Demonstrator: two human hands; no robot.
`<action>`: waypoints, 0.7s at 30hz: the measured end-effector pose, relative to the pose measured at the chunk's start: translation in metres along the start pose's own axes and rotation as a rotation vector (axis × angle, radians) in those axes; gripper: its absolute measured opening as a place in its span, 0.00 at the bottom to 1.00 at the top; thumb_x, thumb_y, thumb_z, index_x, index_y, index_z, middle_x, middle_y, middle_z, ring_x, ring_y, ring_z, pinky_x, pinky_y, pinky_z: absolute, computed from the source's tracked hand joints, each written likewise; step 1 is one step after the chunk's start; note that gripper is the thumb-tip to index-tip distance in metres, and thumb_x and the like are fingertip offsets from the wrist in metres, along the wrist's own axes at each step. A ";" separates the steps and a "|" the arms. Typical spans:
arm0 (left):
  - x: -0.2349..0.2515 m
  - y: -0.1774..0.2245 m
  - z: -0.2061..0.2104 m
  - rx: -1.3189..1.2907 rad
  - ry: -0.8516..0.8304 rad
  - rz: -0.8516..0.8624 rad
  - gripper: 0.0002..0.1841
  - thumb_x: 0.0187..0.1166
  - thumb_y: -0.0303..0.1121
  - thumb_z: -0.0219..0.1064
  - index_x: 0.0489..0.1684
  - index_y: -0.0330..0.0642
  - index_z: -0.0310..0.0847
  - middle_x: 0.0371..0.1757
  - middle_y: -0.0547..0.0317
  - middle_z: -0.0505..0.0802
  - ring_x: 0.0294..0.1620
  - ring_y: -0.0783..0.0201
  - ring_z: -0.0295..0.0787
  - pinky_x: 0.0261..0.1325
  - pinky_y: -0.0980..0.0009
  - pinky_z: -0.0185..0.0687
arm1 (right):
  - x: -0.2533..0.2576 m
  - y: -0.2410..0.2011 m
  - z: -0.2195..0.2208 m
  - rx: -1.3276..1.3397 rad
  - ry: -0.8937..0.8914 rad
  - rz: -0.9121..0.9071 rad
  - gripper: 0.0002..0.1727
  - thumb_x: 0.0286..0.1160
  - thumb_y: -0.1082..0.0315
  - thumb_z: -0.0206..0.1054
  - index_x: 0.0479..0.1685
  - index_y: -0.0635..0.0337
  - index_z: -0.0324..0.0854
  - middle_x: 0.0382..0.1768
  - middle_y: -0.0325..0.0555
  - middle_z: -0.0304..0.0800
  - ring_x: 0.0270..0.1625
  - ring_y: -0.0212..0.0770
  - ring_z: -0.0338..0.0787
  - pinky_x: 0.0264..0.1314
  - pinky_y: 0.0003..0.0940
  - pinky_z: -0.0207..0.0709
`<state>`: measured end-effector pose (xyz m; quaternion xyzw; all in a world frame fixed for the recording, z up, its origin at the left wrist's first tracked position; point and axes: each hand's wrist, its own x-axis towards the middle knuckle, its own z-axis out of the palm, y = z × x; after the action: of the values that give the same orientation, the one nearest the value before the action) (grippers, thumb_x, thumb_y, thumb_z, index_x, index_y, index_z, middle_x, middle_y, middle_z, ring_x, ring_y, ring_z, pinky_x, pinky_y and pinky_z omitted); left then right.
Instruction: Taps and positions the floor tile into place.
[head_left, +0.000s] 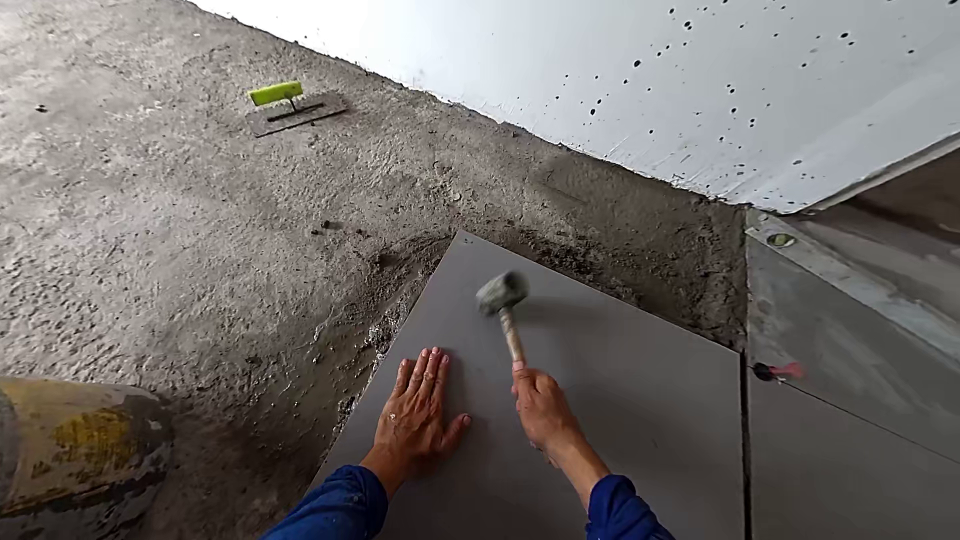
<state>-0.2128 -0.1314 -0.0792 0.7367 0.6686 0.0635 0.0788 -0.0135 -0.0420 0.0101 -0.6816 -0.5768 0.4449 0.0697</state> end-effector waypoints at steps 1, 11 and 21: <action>-0.001 0.000 0.000 0.002 0.006 0.004 0.52 0.80 0.75 0.32 0.93 0.39 0.56 0.94 0.49 0.63 0.96 0.52 0.52 0.95 0.42 0.39 | -0.005 0.001 -0.001 0.010 0.000 0.014 0.32 0.96 0.46 0.39 0.40 0.61 0.82 0.24 0.44 0.78 0.23 0.42 0.81 0.29 0.41 0.77; -0.001 -0.009 0.008 -0.018 0.146 0.068 0.55 0.76 0.77 0.37 0.91 0.34 0.59 0.91 0.41 0.68 0.93 0.44 0.59 0.92 0.37 0.46 | -0.032 0.003 0.004 0.052 0.060 0.004 0.30 0.95 0.46 0.42 0.45 0.62 0.83 0.30 0.49 0.85 0.36 0.46 0.89 0.45 0.48 0.84; 0.002 -0.017 0.012 -0.008 0.163 0.116 0.61 0.71 0.81 0.34 0.90 0.30 0.58 0.90 0.34 0.67 0.92 0.38 0.59 0.91 0.36 0.43 | -0.084 0.084 -0.005 0.212 0.224 0.096 0.29 0.93 0.45 0.44 0.41 0.59 0.82 0.24 0.41 0.78 0.28 0.39 0.82 0.35 0.41 0.79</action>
<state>-0.2272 -0.1285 -0.0950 0.7663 0.6286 0.1306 0.0233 0.0565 -0.1385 0.0061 -0.7425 -0.4819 0.4274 0.1838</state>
